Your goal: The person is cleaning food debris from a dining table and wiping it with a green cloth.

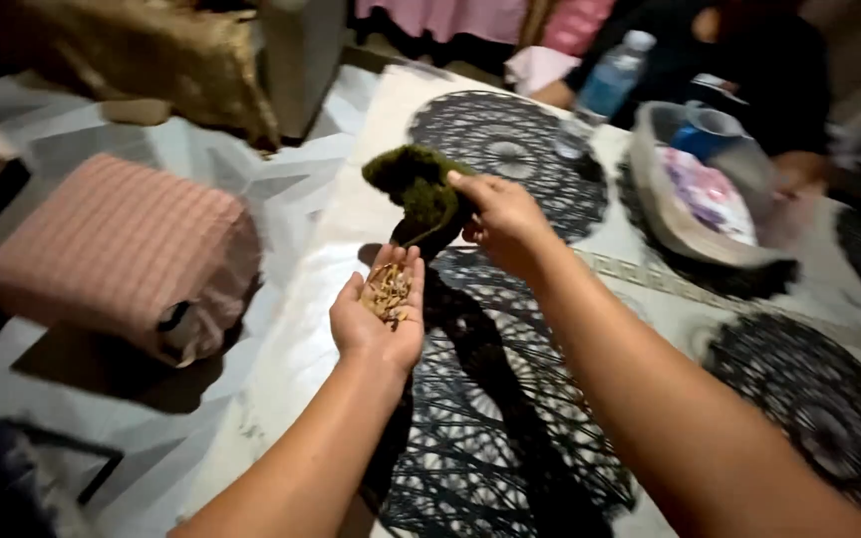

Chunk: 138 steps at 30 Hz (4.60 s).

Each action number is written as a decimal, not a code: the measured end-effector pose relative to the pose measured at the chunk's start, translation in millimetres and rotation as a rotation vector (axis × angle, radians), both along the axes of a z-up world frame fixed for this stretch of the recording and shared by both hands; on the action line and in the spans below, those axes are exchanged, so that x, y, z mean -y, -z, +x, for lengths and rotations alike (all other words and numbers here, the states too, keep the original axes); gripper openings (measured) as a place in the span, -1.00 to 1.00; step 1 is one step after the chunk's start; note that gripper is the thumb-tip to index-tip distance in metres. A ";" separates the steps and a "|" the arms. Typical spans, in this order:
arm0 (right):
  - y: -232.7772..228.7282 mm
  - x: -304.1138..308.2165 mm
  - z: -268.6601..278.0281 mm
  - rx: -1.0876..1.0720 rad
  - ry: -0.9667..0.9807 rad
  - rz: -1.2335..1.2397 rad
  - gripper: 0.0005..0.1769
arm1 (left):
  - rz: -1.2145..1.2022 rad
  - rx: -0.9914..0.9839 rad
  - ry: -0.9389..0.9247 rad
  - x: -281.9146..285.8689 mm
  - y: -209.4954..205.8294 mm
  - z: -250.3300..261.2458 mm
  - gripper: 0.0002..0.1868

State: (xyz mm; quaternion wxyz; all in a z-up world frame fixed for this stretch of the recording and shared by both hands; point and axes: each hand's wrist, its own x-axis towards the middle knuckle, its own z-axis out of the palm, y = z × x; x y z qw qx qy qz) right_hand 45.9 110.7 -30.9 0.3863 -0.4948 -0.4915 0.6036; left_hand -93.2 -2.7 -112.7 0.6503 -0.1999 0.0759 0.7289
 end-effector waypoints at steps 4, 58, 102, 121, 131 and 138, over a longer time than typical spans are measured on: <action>-19.1 12.8 64.2 -0.014 0.072 0.051 -0.78 | 0.008 0.029 0.084 -0.7 -4.9 45.5 -0.48; -142.1 468.2 936.0 1.212 1.038 0.287 -0.46 | 0.106 -0.100 1.394 242.5 -103.4 983.0 -0.83; -42.1 133.9 1396.4 0.877 0.791 0.789 -0.60 | -0.052 -0.127 0.776 0.8 -27.9 1366.9 -0.66; -38.6 -25.1 1403.4 0.719 0.342 0.228 -0.61 | -0.010 -0.075 0.452 -144.2 18.0 1378.8 -0.65; 1.2 -135.2 1461.0 0.751 0.489 0.952 -0.69 | -0.111 -0.075 0.304 -205.5 20.2 1404.4 -0.63; 18.2 -216.9 1504.4 1.020 0.389 0.830 -0.58 | -0.074 -0.104 0.272 -259.1 31.5 1444.5 -0.66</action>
